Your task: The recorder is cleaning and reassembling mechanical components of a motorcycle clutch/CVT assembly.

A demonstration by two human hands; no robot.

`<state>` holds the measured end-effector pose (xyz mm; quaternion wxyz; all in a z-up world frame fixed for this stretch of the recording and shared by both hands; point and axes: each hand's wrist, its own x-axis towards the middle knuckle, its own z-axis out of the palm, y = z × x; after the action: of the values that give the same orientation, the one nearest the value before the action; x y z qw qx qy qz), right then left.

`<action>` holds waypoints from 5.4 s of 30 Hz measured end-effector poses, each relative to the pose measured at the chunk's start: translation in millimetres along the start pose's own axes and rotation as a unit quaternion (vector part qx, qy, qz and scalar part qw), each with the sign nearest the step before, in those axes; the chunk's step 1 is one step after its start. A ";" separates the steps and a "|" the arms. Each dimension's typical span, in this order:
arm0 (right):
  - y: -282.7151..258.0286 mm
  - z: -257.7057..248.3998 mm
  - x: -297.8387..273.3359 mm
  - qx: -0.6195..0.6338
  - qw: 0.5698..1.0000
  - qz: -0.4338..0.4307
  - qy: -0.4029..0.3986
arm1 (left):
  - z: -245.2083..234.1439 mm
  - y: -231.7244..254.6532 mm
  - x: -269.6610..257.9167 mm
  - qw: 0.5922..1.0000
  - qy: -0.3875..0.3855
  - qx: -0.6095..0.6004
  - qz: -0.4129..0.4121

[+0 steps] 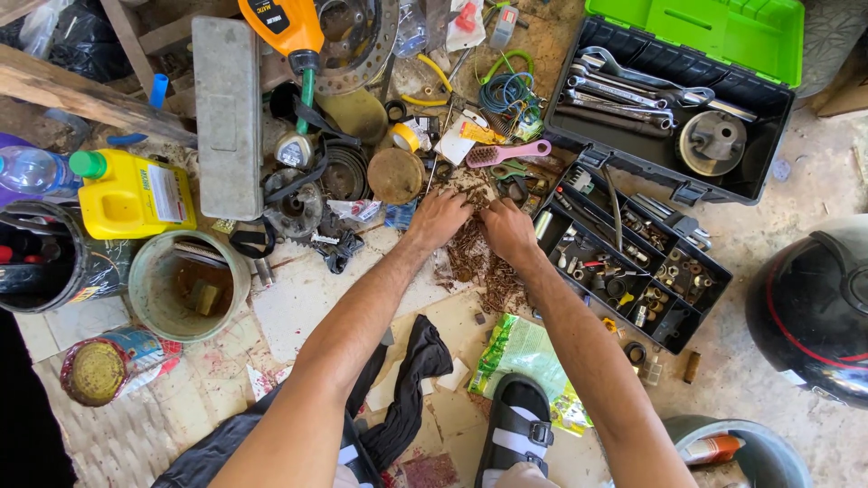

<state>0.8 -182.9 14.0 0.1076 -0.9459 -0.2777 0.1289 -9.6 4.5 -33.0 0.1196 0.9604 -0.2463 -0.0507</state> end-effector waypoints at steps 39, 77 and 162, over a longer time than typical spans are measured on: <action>23.4 -6.0 -5.0 0.116 0.983 0.054 0.130 | -30.1 10.9 19.3 0.992 -0.081 -0.073 -0.068; 8.5 -13.1 22.8 -0.112 0.986 0.114 -0.044 | 10.8 11.5 31.1 0.989 0.048 -0.125 -0.069; -156.5 -449.1 269.8 0.214 0.951 -0.059 0.216 | -520.8 -151.6 50.9 0.932 0.318 -0.156 -0.083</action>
<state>278.5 35.8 431.2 0.3722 -0.8879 -0.2688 -0.0284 186.2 215.4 429.7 0.3354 0.9126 -0.1040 0.2094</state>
